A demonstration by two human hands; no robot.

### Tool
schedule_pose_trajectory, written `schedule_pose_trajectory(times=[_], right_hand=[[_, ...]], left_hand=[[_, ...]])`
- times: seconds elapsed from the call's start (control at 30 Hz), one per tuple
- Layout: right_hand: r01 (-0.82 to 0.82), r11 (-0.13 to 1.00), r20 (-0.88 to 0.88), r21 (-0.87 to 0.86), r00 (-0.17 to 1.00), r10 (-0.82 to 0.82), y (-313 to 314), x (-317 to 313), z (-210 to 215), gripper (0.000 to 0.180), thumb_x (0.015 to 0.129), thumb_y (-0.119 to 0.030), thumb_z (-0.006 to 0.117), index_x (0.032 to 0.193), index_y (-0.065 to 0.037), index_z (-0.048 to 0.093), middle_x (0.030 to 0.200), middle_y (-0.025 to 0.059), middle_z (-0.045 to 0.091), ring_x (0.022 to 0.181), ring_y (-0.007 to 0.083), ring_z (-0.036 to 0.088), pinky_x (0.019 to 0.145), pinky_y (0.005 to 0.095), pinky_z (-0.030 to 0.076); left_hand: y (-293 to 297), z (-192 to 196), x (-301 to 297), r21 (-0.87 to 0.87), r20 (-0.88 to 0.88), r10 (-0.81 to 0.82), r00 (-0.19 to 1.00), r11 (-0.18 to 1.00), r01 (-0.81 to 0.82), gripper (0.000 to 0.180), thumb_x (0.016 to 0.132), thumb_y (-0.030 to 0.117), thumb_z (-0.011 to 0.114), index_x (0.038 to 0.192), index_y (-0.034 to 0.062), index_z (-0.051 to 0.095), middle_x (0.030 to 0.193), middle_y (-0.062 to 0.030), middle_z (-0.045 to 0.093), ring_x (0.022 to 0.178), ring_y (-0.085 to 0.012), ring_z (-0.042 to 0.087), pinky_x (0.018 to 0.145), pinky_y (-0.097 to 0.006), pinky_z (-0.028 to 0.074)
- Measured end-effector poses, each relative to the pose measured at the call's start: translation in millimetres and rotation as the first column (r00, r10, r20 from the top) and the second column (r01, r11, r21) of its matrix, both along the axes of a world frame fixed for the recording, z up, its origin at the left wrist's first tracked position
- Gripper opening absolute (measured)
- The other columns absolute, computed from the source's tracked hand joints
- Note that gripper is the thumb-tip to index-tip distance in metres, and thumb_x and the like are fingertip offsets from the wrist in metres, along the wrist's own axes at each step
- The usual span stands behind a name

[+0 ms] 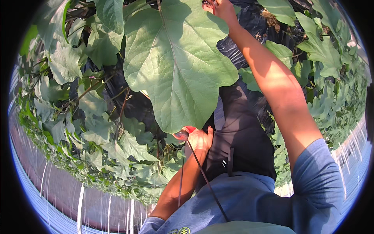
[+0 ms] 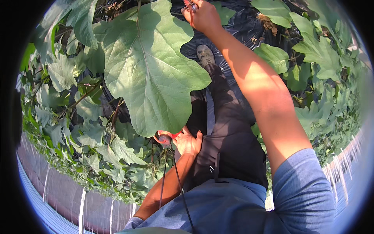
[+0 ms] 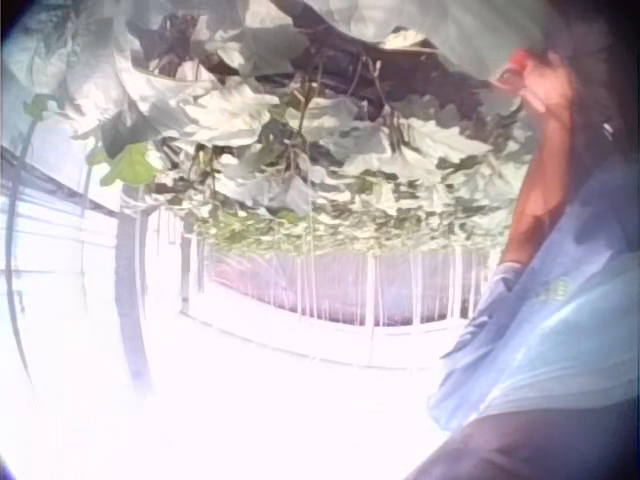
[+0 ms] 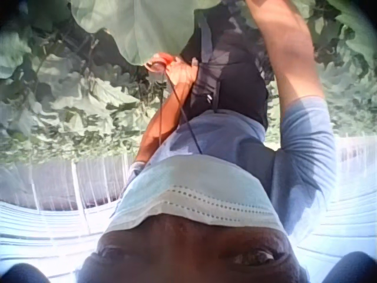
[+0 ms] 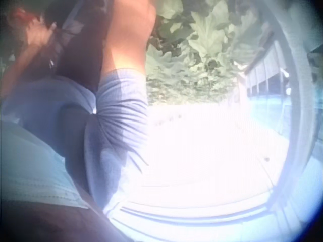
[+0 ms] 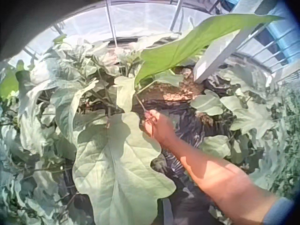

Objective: The person sprays plants with a handheld red sprayer inside a greenhouse. They move along rows of leafy plants, directing the nozzle at leaves and stems while walking forward.

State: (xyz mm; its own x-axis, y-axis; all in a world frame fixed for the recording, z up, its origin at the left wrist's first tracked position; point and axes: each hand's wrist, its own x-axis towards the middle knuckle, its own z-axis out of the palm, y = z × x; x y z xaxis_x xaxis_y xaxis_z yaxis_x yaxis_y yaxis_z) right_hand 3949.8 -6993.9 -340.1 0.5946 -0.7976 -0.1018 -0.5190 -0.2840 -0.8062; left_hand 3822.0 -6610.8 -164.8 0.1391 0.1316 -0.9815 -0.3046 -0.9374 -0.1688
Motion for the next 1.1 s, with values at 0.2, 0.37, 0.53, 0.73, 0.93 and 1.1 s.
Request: schedule_pose_trajectory(times=[0.2,0.37,0.53,0.73,0.93,1.1], right_hand=[[-0.052,0.997,0.127,-0.05,0.99,0.058,4,-16,22,0.023,0.102,-0.027,0.074,0.108,-0.005,0.076,0.092,0.0203,0.078,0.085,0.0395,0.078,0.072,0.0463,0.058],[0.072,0.95,-0.009,0.303,0.997,-0.073,28,-55,48,0.045,0.092,-0.031,0.091,0.126,-0.005,0.075,0.088,0.0085,0.074,0.082,0.0191,0.071,0.077,0.0349,0.056],[0.177,0.915,0.007,0.362,0.981,-0.192,85,-130,82,0.041,0.097,-0.028,0.088,0.125,-0.002,0.072,0.085,0.0055,0.07,0.08,0.0126,0.065,0.076,0.0312,0.054],[0.459,0.763,0.021,0.455,0.851,-0.524,138,-213,106,0.035,0.094,-0.014,0.085,0.122,0.002,0.072,0.091,0.011,0.073,0.081,0.0208,0.072,0.079,0.0361,0.058],[0.652,0.639,-0.075,0.409,0.722,-0.688,140,-307,137,0.035,0.098,-0.015,0.086,0.125,0.001,0.071,0.101,0.0037,0.076,0.091,0.0092,0.069,0.084,0.0278,0.056],[0.819,0.408,0.006,0.403,0.443,-0.896,106,-357,135,0.032,0.099,-0.014,0.086,0.124,0.0,0.07,0.095,-0.0011,0.069,0.088,0.0038,0.063,0.082,0.023,0.054]], left_hand=[[6,4,2,-0.096,0.082,0.119,0.99,0.989,-0.111,0.094,0.098,0.064,0.063,0.169,0.0061,0.041,0.154,-0.0314,0.063,0.137,-0.0495,0.066,0.12,-0.059,0.045],[35,-14,-11,-0.138,0.185,-0.043,0.982,0.988,0.069,0.1,0.097,0.06,0.066,0.174,0.0058,0.034,0.169,-0.0313,0.05,0.151,-0.052,0.053,0.125,-0.058,0.045],[18,-11,-5,-0.034,0.176,-0.251,0.952,0.965,0.261,0.097,0.1,0.068,0.062,0.172,0.0059,0.041,0.162,-0.0282,0.058,0.149,-0.0458,0.058,0.124,-0.06,0.044],[-2,-18,9,0.046,0.197,-0.399,0.896,0.916,0.398,0.102,0.098,0.066,0.069,0.176,0.0126,0.03,0.156,-0.031,0.053,0.141,-0.0441,0.061,0.118,-0.054,0.049],[-17,-21,21,-0.006,0.295,-0.444,0.846,0.885,0.466,0.103,0.099,0.066,0.069,0.178,0.0169,0.025,0.154,-0.0312,0.052,0.139,-0.049,0.062,0.118,-0.058,0.05],[-69,-18,43,-0.002,0.349,-0.524,0.777,0.828,0.56,0.105,0.098,0.065,0.07,0.179,0.0197,0.022,0.157,-0.0322,0.051,0.141,-0.0515,0.061,0.119,-0.058,0.049]])
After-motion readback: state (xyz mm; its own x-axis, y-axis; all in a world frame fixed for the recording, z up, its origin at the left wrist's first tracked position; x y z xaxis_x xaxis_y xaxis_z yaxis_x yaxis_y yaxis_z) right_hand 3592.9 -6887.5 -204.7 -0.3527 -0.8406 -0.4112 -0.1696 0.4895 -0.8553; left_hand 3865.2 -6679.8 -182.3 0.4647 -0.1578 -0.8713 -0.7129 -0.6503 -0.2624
